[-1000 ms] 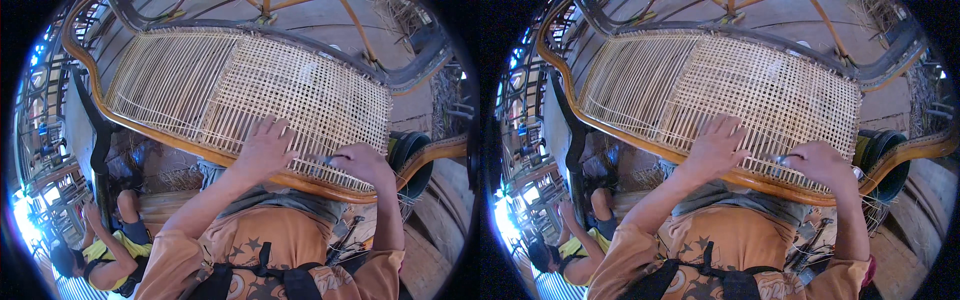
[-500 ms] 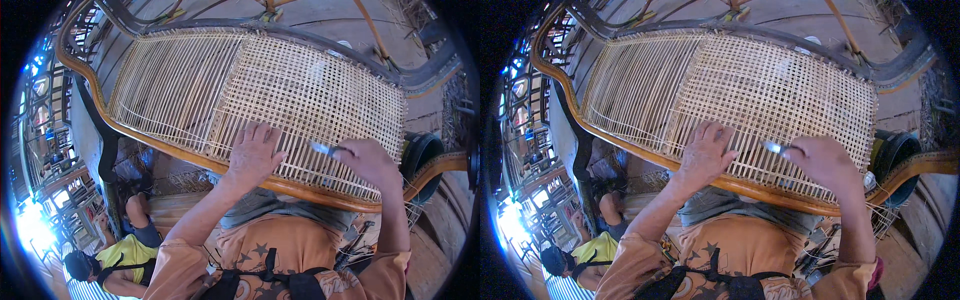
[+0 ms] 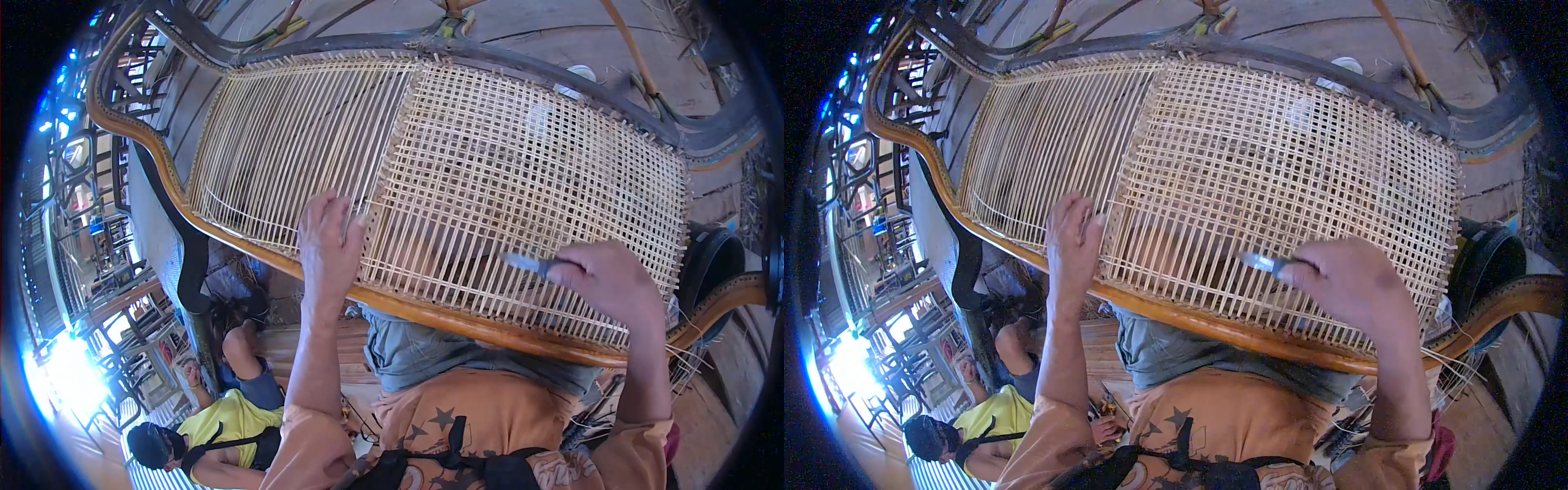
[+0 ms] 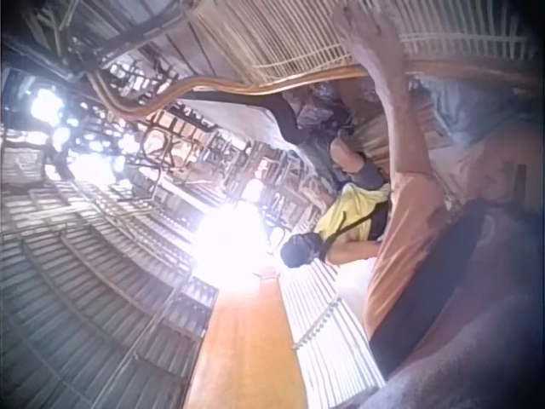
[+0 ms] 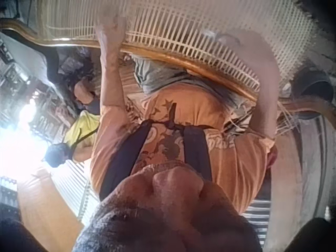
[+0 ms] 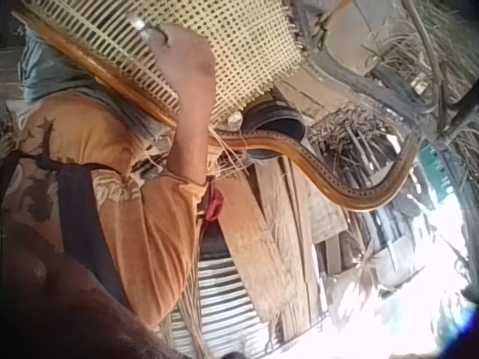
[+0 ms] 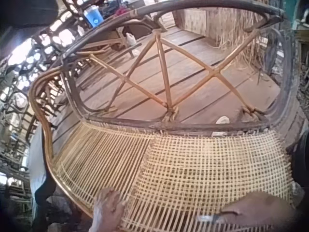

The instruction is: The person is weaving rattan or similar natural material into a frame to create a chair seat or backrest.

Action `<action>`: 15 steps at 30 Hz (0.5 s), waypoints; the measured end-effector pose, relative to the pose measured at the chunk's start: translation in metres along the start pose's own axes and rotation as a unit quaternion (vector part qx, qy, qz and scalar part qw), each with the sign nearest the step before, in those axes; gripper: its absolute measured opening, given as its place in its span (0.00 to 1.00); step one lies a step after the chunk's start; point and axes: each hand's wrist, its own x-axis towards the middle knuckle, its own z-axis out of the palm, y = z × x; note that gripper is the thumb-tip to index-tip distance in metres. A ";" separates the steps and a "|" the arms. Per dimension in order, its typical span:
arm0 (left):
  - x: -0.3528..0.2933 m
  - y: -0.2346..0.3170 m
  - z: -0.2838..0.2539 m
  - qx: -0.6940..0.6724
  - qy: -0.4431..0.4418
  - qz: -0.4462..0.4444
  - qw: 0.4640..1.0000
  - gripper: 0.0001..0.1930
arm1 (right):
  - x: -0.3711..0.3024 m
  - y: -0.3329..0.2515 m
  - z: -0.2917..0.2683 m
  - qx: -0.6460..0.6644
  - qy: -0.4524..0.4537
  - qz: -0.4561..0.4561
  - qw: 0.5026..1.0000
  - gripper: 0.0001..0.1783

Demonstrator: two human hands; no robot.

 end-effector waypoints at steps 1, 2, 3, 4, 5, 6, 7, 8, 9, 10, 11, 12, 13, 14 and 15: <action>0.006 -0.002 0.004 0.002 -0.001 0.000 1.000 0.14 | 0.000 -0.004 0.004 0.002 -0.001 -0.001 1.000 0.18; 0.012 -0.002 0.009 -0.028 -0.005 -0.007 1.000 0.14 | 0.000 -0.006 0.008 0.010 -0.022 -0.048 0.999 0.18; 0.015 -0.003 0.013 -0.058 -0.010 -0.015 0.998 0.13 | 0.003 -0.009 0.011 0.018 -0.044 -0.095 0.994 0.19; 0.018 -0.006 0.016 -0.070 -0.015 -0.012 0.997 0.11 | 0.009 -0.011 0.010 0.027 -0.053 -0.059 0.996 0.19; 0.018 -0.008 0.020 -0.068 -0.015 -0.012 0.998 0.11 | 0.012 -0.010 0.009 0.028 -0.054 -0.060 0.996 0.19; 0.019 -0.011 0.025 -0.068 -0.015 -0.006 0.998 0.11 | 0.014 -0.006 0.007 0.008 0.006 -0.035 0.999 0.19; 0.018 -0.012 0.027 -0.066 -0.016 -0.002 0.998 0.10 | 0.015 -0.004 0.006 -0.011 0.064 -0.010 0.998 0.19; 0.019 -0.012 0.027 -0.074 -0.015 -0.002 0.997 0.09 | 0.013 -0.009 0.005 0.003 0.028 -0.023 0.999 0.18; 0.020 -0.010 0.026 -0.071 -0.016 -0.004 0.997 0.09 | 0.015 -0.012 0.008 0.005 0.025 -0.026 0.999 0.18; 0.023 -0.007 0.027 -0.081 -0.010 -0.017 0.996 0.09 | 0.017 -0.015 0.011 0.016 -0.016 -0.060 0.998 0.17; 0.024 -0.006 0.028 -0.092 -0.003 -0.030 0.995 0.09 | 0.019 -0.016 0.012 0.027 -0.058 -0.094 0.993 0.17; 0.025 -0.008 0.030 -0.090 -0.009 -0.032 0.995 0.09 | 0.021 -0.016 0.012 0.026 -0.061 -0.095 0.993 0.17; 0.024 -0.010 0.030 -0.087 -0.007 -0.038 0.995 0.09 | 0.024 -0.015 0.011 0.021 -0.037 -0.080 0.996 0.16; 0.024 -0.011 0.030 -0.081 -0.011 -0.034 0.996 0.09 | 0.027 -0.014 0.009 0.015 -0.014 -0.065 0.998 0.16; 0.023 -0.012 0.030 -0.076 -0.014 -0.031 0.997 0.09 | 0.029 -0.014 0.006 0.008 0.008 -0.052 0.999 0.16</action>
